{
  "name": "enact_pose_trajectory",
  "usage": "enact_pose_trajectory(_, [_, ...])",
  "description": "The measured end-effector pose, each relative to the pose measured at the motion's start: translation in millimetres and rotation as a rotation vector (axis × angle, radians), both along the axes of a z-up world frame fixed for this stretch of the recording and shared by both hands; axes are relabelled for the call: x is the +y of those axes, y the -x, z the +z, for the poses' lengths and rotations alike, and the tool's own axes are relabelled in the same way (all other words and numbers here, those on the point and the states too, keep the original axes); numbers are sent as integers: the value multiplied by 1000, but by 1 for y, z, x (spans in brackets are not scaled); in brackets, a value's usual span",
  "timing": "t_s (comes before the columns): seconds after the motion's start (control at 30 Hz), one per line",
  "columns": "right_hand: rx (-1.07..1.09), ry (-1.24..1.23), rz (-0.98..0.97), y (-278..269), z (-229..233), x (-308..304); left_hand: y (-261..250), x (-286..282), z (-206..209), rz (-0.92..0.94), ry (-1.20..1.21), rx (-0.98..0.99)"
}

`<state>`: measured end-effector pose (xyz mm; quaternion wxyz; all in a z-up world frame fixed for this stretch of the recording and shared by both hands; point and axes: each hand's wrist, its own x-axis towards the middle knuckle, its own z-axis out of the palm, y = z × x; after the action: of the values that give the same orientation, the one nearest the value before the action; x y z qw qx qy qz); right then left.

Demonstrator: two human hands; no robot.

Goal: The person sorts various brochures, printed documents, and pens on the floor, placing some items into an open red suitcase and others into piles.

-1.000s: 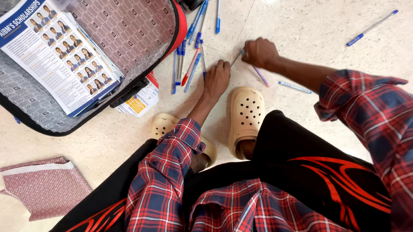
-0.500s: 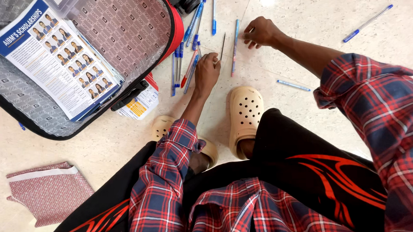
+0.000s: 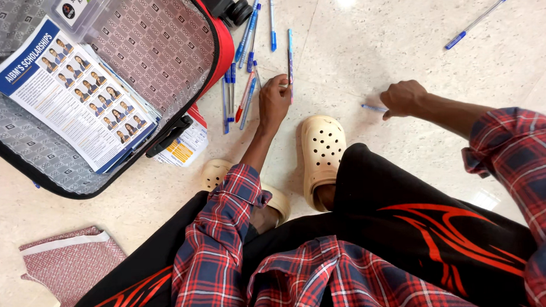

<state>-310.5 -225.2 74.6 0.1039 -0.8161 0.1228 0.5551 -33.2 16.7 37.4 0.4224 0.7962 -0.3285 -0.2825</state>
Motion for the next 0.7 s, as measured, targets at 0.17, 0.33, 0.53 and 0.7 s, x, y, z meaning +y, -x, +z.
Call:
enact_pose_trajectory(0.17, [-110,39,-39,-1,-23,18,8,-3,19,-20,-23,-106])
enact_pose_trajectory(0.33, [-129,10,-380,-76,-30,12,9,-5,21,18,-39,-54])
enact_pose_trajectory(0.53, [-323,-272,-811,-166,-43,14,-3,-4,-3,89,42,30])
enact_pose_trajectory(0.7, [-353,-303,-830,-187,-18,18,-11,-6,-14,102,64,93])
